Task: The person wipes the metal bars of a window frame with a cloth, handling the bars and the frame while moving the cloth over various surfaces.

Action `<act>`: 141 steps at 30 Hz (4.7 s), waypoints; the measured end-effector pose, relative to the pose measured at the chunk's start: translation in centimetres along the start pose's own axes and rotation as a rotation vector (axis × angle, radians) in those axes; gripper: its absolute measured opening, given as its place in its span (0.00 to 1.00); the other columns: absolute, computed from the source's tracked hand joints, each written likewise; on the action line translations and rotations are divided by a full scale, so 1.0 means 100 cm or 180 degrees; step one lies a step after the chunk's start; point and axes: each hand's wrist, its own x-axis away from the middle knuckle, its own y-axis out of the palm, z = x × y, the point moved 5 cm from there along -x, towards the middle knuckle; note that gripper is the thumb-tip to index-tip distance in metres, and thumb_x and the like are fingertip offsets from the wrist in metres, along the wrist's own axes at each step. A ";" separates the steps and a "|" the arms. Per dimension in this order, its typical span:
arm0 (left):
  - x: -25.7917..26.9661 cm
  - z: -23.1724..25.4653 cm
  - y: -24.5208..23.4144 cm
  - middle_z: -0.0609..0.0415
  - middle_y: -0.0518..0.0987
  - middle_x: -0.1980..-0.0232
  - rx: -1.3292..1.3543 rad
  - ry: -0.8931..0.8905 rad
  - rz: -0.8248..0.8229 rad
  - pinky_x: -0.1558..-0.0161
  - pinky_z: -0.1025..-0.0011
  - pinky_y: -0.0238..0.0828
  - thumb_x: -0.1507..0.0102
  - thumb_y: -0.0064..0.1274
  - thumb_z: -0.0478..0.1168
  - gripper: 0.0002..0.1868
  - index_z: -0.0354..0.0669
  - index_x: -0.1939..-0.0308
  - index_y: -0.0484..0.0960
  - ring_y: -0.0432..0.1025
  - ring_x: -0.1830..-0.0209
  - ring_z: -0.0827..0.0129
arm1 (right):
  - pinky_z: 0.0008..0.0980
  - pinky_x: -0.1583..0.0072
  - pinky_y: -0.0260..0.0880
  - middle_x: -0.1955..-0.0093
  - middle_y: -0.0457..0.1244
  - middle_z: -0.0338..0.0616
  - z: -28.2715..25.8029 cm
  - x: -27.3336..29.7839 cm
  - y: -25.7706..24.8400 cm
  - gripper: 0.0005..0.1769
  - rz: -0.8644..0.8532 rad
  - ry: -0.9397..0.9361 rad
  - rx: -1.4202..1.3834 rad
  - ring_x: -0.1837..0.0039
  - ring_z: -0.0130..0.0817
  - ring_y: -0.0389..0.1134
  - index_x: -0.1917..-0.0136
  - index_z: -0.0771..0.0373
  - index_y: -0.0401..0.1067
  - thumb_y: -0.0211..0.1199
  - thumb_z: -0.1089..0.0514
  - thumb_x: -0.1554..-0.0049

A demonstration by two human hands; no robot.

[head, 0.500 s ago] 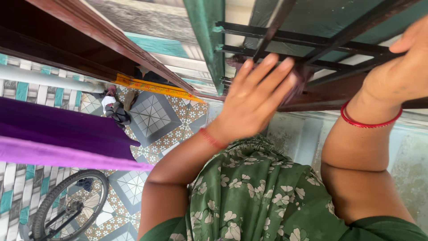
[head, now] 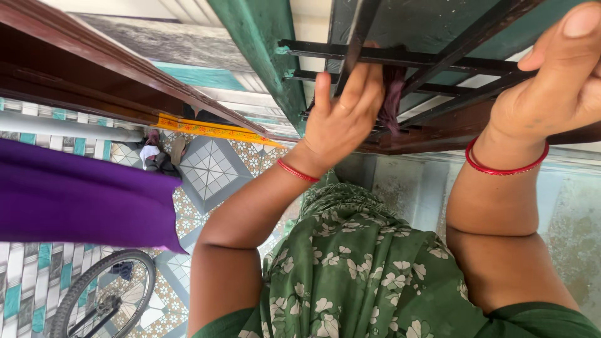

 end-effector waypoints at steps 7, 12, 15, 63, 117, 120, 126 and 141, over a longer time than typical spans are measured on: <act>0.005 -0.017 -0.008 0.54 0.72 0.30 -0.0554 0.0434 0.0077 0.24 0.34 0.33 0.31 0.46 0.38 0.17 0.40 0.42 0.85 0.55 0.20 0.63 | 0.30 0.63 0.45 0.67 0.57 0.56 0.003 0.001 -0.001 0.11 0.0024 0.0143 -0.0165 0.70 0.34 0.50 0.43 0.78 0.71 0.53 0.65 0.23; 0.005 0.000 -0.026 0.44 0.68 0.25 -0.0456 0.0115 -0.0122 0.23 0.37 0.32 0.27 0.43 0.38 0.18 0.34 0.39 0.83 0.52 0.17 0.59 | 0.30 0.62 0.46 0.71 0.54 0.50 -0.012 -0.006 0.009 0.15 0.0075 0.0169 -0.0077 0.70 0.33 0.50 0.52 0.76 0.69 0.53 0.64 0.24; 0.002 0.023 -0.025 0.37 0.67 0.24 0.0102 0.0288 -0.0656 0.20 0.48 0.36 0.26 0.40 0.39 0.23 0.26 0.36 0.82 0.55 0.18 0.50 | 0.30 0.62 0.46 0.72 0.54 0.51 -0.014 -0.008 0.009 0.18 0.0077 0.0173 0.0126 0.70 0.34 0.53 0.54 0.78 0.71 0.54 0.63 0.24; 0.004 0.003 -0.004 0.54 0.73 0.62 0.1794 -0.1305 -0.0794 0.63 0.63 0.70 0.36 0.55 0.39 0.40 0.44 0.22 0.57 0.71 0.70 0.61 | 0.33 0.62 0.48 0.68 0.52 0.51 0.006 0.001 -0.002 0.21 -0.0084 -0.0263 0.0473 0.70 0.37 0.49 0.60 0.78 0.64 0.48 0.66 0.24; -0.041 -0.014 -0.059 0.41 0.72 0.35 0.2549 -0.0761 -0.0637 0.59 0.63 0.75 0.33 0.56 0.42 0.30 0.36 0.29 0.65 0.77 0.59 0.54 | 0.43 0.45 0.73 0.39 0.63 0.52 -0.066 0.082 0.030 0.39 -0.1915 0.0000 0.2478 0.44 0.51 0.71 0.26 0.65 0.65 0.68 0.67 0.50; -0.039 -0.001 -0.042 0.39 0.70 0.31 0.2373 -0.0798 -0.0962 0.62 0.64 0.76 0.39 0.57 0.38 0.35 0.34 0.29 0.65 0.77 0.64 0.55 | 0.39 0.47 0.75 0.32 0.61 0.59 -0.053 0.073 0.054 0.37 -0.1669 -0.0046 0.2521 0.44 0.53 0.71 0.27 0.70 0.62 0.66 0.65 0.49; -0.034 0.000 -0.033 0.44 0.71 0.34 0.2305 -0.0873 -0.0779 0.63 0.67 0.75 0.36 0.59 0.40 0.32 0.38 0.30 0.66 0.78 0.65 0.58 | 0.35 0.56 0.74 0.34 0.63 0.49 -0.028 0.077 0.055 0.26 -0.1691 -0.0168 0.2639 0.56 0.42 0.73 0.34 0.65 0.67 0.66 0.66 0.46; -0.034 -0.005 -0.027 0.53 0.76 0.36 0.2365 -0.0888 -0.0361 0.61 0.69 0.76 0.32 0.56 0.37 0.23 0.45 0.33 0.74 0.78 0.62 0.62 | 0.47 0.39 0.75 0.37 0.65 0.57 -0.032 0.139 -0.050 0.27 -0.1312 0.0287 0.1685 0.39 0.53 0.71 0.40 0.67 0.76 0.55 0.73 0.53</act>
